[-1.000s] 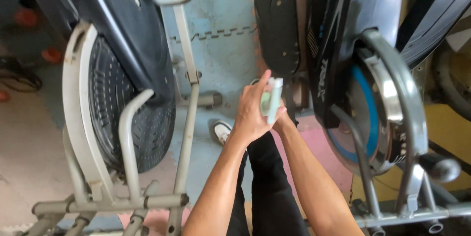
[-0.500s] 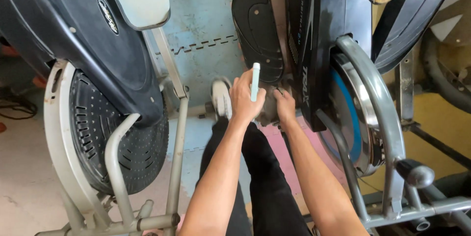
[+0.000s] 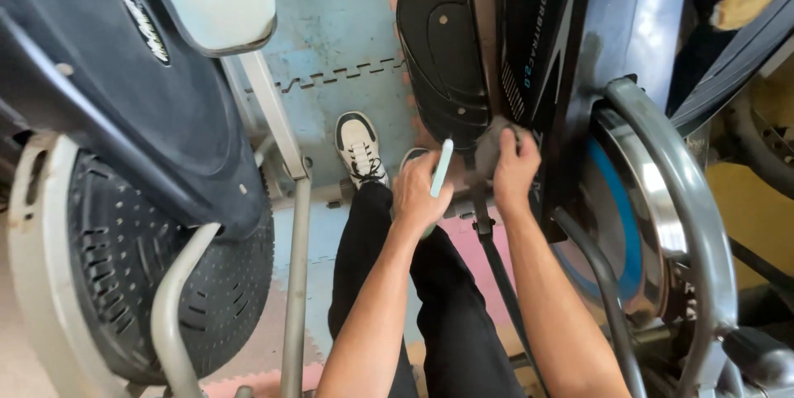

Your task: Cleaning and wiping down an elliptical trainer using a spray bottle and a cloth.

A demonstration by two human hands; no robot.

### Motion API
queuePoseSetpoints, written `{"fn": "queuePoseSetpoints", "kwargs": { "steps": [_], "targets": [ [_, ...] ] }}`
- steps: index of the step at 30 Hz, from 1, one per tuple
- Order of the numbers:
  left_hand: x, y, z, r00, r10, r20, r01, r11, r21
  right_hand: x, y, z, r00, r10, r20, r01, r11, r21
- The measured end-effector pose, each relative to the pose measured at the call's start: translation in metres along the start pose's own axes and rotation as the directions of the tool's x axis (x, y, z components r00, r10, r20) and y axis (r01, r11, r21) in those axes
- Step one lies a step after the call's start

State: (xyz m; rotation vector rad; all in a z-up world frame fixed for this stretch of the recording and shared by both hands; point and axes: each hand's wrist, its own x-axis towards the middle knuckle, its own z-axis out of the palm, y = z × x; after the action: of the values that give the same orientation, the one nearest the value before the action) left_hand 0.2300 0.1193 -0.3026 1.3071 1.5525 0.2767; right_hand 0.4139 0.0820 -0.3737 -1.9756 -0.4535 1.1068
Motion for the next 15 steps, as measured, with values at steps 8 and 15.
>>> {"fn": "queuePoseSetpoints", "kwargs": {
  "steps": [8,15],
  "targets": [
    [0.014,-0.023,0.011,1.0,-0.004,0.013,0.004,1.0,0.021,0.027,-0.067,0.043,0.923,-0.375,0.081,0.38,0.859,-0.344],
    [0.07,-0.056,0.029,0.996,-0.07,-0.059,0.076,0.992,0.098,0.076,-0.02,0.09,0.68,-0.553,0.481,0.728,0.43,-0.534]
  ]
}}
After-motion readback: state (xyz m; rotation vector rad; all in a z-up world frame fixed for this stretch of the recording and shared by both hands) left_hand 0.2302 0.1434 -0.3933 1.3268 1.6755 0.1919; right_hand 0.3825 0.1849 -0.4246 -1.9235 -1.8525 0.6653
